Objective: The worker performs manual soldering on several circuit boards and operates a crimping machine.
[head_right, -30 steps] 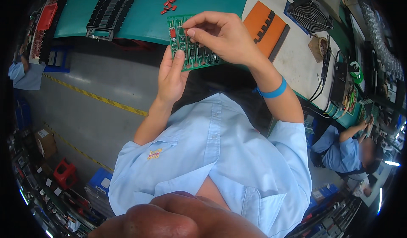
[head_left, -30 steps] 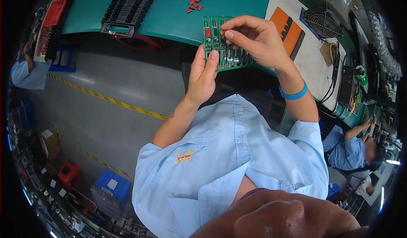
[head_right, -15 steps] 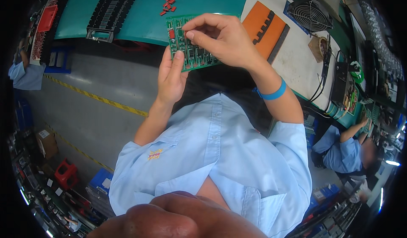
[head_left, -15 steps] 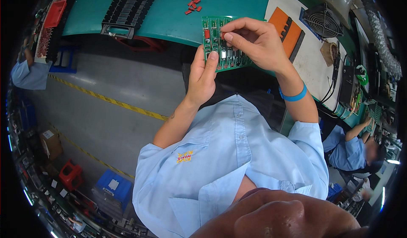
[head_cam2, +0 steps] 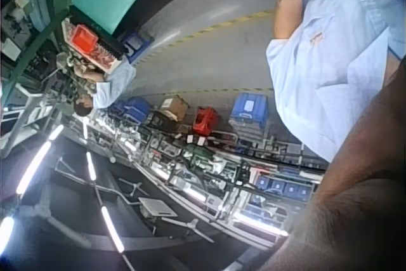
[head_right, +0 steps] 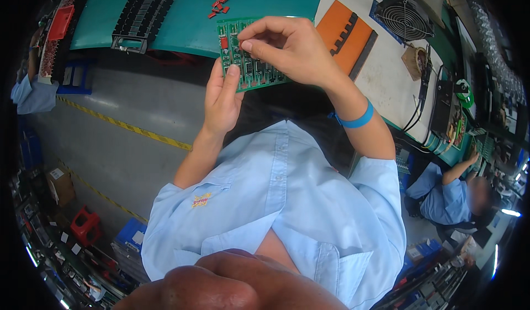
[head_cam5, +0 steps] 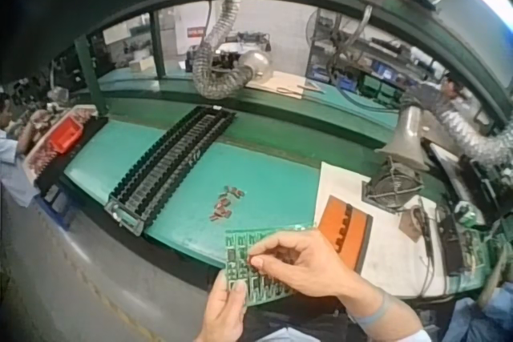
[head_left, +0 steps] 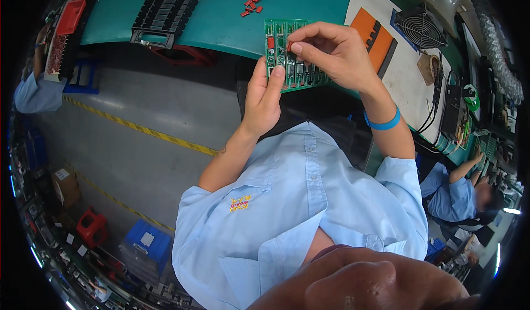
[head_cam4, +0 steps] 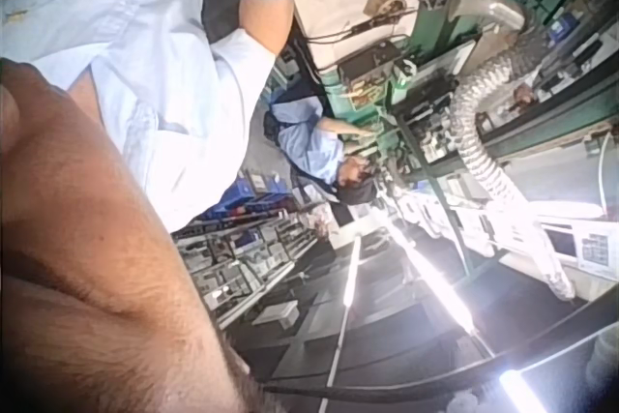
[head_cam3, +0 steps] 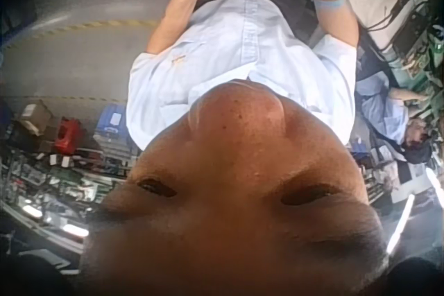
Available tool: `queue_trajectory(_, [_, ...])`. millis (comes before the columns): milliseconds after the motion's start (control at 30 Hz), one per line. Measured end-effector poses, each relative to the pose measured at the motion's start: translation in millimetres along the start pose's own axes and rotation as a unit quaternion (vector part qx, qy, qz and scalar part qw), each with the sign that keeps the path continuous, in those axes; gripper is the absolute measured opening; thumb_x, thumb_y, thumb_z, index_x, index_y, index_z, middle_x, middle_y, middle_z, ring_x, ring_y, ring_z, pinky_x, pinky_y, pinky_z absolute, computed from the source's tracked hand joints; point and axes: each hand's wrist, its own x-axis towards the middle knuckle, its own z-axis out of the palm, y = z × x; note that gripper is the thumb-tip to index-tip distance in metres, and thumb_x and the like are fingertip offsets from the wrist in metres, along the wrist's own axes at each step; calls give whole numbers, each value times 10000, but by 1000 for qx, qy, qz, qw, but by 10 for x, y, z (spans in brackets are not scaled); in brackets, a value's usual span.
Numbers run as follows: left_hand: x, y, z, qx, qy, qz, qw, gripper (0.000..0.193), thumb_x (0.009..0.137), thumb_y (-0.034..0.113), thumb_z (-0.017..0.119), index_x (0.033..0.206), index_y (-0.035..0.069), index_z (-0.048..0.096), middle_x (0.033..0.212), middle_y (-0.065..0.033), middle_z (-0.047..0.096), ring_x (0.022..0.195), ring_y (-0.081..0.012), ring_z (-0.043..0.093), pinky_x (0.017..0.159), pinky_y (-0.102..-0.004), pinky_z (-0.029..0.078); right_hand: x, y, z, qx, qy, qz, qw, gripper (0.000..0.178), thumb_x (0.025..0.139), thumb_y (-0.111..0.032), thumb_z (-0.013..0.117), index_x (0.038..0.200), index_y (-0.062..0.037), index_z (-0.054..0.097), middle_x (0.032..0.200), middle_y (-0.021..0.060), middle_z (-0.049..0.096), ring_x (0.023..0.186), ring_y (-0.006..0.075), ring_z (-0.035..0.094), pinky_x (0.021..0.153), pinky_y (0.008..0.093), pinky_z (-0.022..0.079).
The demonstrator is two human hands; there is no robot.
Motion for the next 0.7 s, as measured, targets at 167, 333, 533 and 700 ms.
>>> queue_trajectory(167, [-9, -3, -29, 29, 1, -5, 1000, 376, 1141, 135, 376, 1494, 10, 411, 1363, -141, 603, 1206, -177, 628, 1045, -323, 520, 13, -11, -17, 0, -2, 6, 1000, 164, 954, -47, 747, 1101, 24, 767, 912, 82, 767, 725, 98, 653, 696, 200, 562])
queue_trajectory(333, [-12, 2, -32, 46, 1, -6, 999, 375, 1141, 135, 379, 1491, 5, 412, 1357, -142, 605, 1203, -175, 626, 1044, -320, 518, 21, -25, -35, -5, -7, 10, 1000, 162, 956, -53, 746, 1098, 19, 771, 898, 76, 764, 708, 93, 646, 678, 197, 556])
queue_trajectory(533, [-10, 2, -30, 45, -1, -2, 999, 371, 1141, 137, 383, 1485, 1, 415, 1351, -145, 606, 1195, -173, 627, 1041, -315, 516, 22, -48, -36, -16, -14, 13, 1000, 154, 959, -63, 744, 1088, 16, 772, 885, 69, 756, 696, 89, 633, 663, 194, 544])
queue_trajectory(700, [-13, 5, -46, 60, -1, -7, 998, 363, 1141, 138, 386, 1474, 0, 424, 1340, -143, 611, 1180, -166, 629, 1027, -306, 518, 29, -59, -34, -28, -10, 9, 1000, 148, 956, -70, 748, 1076, 13, 773, 867, 63, 748, 678, 83, 611, 644, 188, 521])
